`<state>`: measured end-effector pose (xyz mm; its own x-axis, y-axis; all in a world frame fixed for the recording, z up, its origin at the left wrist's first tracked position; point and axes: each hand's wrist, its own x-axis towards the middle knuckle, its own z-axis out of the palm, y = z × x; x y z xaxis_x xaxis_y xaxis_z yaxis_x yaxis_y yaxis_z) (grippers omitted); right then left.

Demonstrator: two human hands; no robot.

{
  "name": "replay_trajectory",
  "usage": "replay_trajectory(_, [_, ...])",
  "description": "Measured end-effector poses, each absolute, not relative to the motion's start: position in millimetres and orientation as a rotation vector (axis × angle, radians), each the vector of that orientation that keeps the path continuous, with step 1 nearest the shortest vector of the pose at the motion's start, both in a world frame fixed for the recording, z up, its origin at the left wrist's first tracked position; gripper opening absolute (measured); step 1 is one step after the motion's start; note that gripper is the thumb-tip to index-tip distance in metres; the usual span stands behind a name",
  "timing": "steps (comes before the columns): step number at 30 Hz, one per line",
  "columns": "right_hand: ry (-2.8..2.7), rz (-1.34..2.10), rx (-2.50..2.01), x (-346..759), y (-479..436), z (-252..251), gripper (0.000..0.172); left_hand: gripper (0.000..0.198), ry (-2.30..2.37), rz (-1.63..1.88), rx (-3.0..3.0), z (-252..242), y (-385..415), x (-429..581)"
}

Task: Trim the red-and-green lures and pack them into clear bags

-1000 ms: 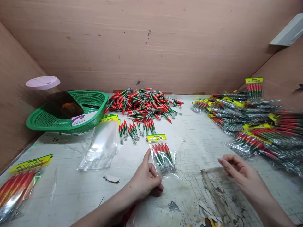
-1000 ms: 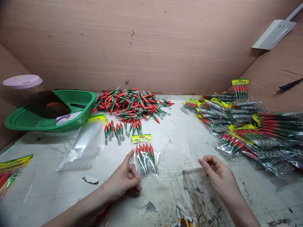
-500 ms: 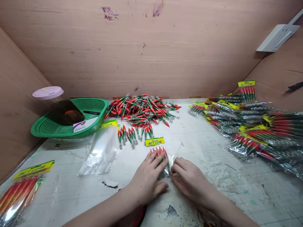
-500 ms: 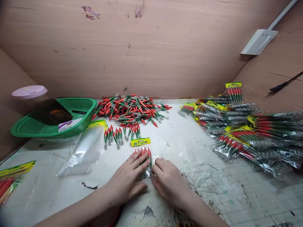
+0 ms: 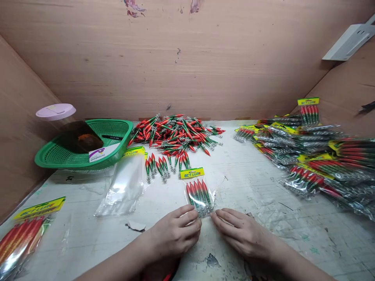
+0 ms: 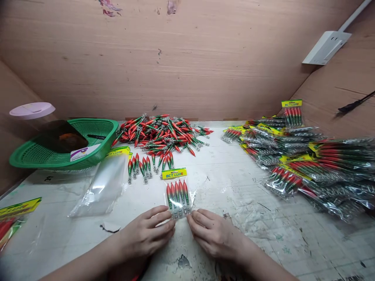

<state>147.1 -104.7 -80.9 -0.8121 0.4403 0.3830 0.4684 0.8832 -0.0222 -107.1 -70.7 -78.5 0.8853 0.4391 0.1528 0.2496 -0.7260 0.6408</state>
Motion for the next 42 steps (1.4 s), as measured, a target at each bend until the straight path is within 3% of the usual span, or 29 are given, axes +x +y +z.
replay_trajectory(8, [-2.433, 0.315, -0.796, 146, -127, -84, 0.023, 0.025, 0.732, 0.844, 2.555, -87, -84, -104])
replay_trajectory(18, [-2.007, 0.779, -1.130, 142, -146, -88, 0.021, 0.022, 0.680, 0.777, 2.589, -86, -89, -97])
replay_trajectory(26, [-1.860, 0.750, -1.401, 130, -153, -94, 0.019, 0.015, 1.004, 0.651, 2.284, -85, -101, -91])
replay_trajectory(35, [-1.457, 0.802, -1.659, 106, -145, -97, 0.026, 0.020, 1.250, 0.463, 1.774, -77, -96, -85])
replay_trajectory(42, [-1.426, 0.686, -1.812, 94, -139, -102, 0.027, 0.022, 1.340, 0.374, 1.743, -76, -95, -82])
